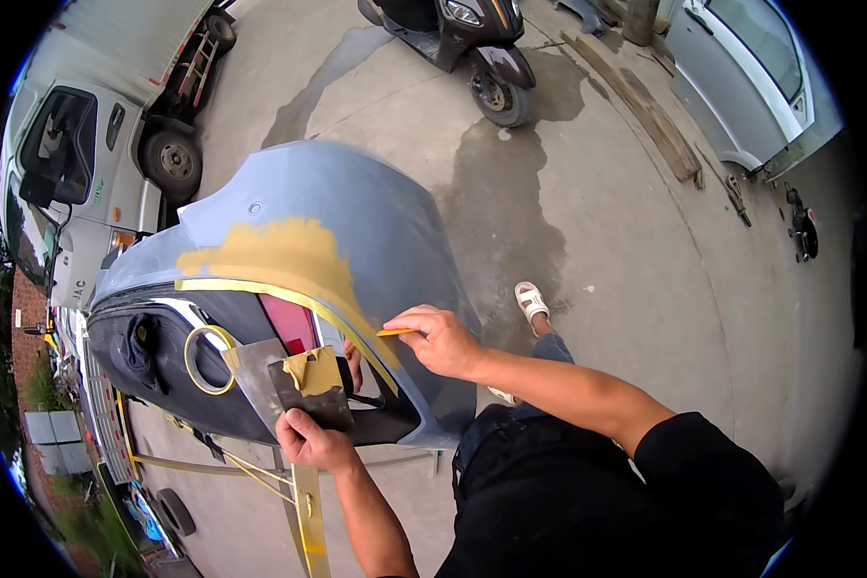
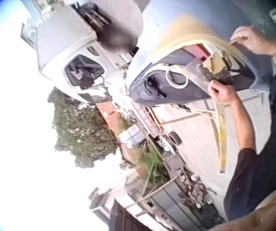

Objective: The person applies a yellow body filler to a gray car bumper using a spreader and a yellow sponge. The person repeatedly scoops filler from the spreader and spreads it over the taped-off area of the bumper.

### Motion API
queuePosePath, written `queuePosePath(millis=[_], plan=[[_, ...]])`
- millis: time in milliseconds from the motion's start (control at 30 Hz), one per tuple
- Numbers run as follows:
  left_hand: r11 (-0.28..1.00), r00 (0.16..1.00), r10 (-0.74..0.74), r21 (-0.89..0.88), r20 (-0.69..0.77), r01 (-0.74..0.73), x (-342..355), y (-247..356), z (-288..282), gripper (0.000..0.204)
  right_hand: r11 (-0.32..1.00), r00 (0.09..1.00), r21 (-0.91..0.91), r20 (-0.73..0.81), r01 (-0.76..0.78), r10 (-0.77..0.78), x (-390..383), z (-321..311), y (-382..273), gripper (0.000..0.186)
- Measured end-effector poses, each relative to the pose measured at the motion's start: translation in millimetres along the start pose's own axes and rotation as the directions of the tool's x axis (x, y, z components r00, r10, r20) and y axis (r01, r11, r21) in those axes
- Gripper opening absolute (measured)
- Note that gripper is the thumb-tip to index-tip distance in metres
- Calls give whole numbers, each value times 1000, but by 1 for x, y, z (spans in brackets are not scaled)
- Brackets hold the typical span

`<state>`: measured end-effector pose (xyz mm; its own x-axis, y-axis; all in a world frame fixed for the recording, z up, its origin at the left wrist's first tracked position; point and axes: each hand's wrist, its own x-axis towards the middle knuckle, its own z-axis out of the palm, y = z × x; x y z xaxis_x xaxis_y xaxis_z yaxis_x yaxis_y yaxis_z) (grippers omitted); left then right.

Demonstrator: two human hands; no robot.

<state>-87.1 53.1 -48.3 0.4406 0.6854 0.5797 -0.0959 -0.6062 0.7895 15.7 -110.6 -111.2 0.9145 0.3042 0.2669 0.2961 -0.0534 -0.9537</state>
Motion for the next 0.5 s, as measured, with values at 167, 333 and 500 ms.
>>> queuePosePath(millis=[167,333,500], plan=[[1000,1000,-7,-4,17,7,0,-3,0,31,999,994,32,-109,-15,19,12,4,-7,23],[1000,1000,21,22,3,-21,0,2,5,31,1000,999,13,-40,-3,4,-8,4,-5,24],[998,999,-51,-36,9,51,0,0,-2,28,927,948,202,15,-315,319,-13,-21,-15,22]])
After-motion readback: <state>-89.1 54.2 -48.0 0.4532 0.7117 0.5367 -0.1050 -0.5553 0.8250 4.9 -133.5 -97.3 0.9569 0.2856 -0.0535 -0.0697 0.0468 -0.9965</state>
